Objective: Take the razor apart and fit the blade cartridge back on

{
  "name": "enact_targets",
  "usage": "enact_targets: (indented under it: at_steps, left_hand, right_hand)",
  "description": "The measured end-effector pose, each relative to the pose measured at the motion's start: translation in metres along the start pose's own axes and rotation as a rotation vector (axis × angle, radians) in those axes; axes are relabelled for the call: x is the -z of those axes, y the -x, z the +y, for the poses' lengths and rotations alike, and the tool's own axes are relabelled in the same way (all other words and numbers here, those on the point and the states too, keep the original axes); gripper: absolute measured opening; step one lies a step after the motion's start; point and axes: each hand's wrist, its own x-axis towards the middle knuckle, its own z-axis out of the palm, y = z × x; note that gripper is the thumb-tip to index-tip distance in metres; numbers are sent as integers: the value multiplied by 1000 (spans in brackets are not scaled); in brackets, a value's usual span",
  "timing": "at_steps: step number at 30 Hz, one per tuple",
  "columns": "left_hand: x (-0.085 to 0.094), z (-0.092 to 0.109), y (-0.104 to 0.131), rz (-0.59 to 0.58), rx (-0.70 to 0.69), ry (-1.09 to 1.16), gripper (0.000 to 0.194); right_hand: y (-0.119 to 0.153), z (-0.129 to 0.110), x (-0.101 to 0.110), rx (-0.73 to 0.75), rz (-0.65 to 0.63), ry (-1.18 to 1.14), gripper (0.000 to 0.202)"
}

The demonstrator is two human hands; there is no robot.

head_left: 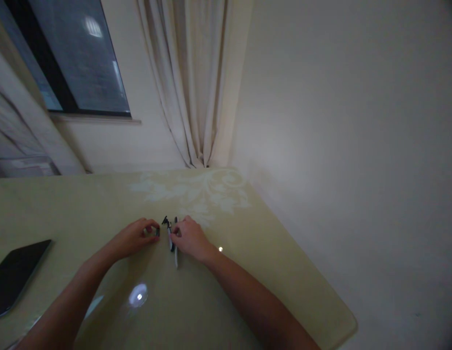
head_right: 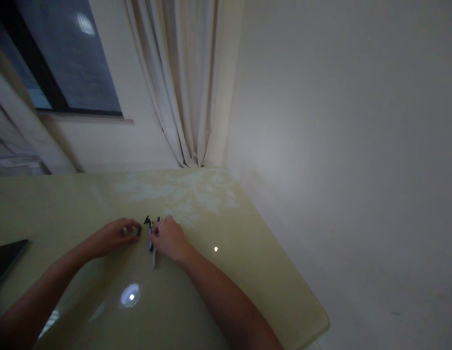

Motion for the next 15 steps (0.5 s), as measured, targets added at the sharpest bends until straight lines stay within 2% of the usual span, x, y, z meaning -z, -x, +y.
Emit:
enact_targets:
  at_steps: [5,10,12,15]
  left_hand:
    - [-2,-2,0,3,16,-15,46]
    - [-1,-2,2,19,-11,-23,47]
    - [0,4,3,51,-25,-48,44]
    - [-2,24,6,83,-21,-112,38]
  right_hand:
    - [2,-1,-8,21,14,-9,18]
    - [4,-3,-3,-3,17,-15,17]
    - [4,-4,0,-7,12,-13,16]
    - [4,-5,3,-14,10,-8,11]
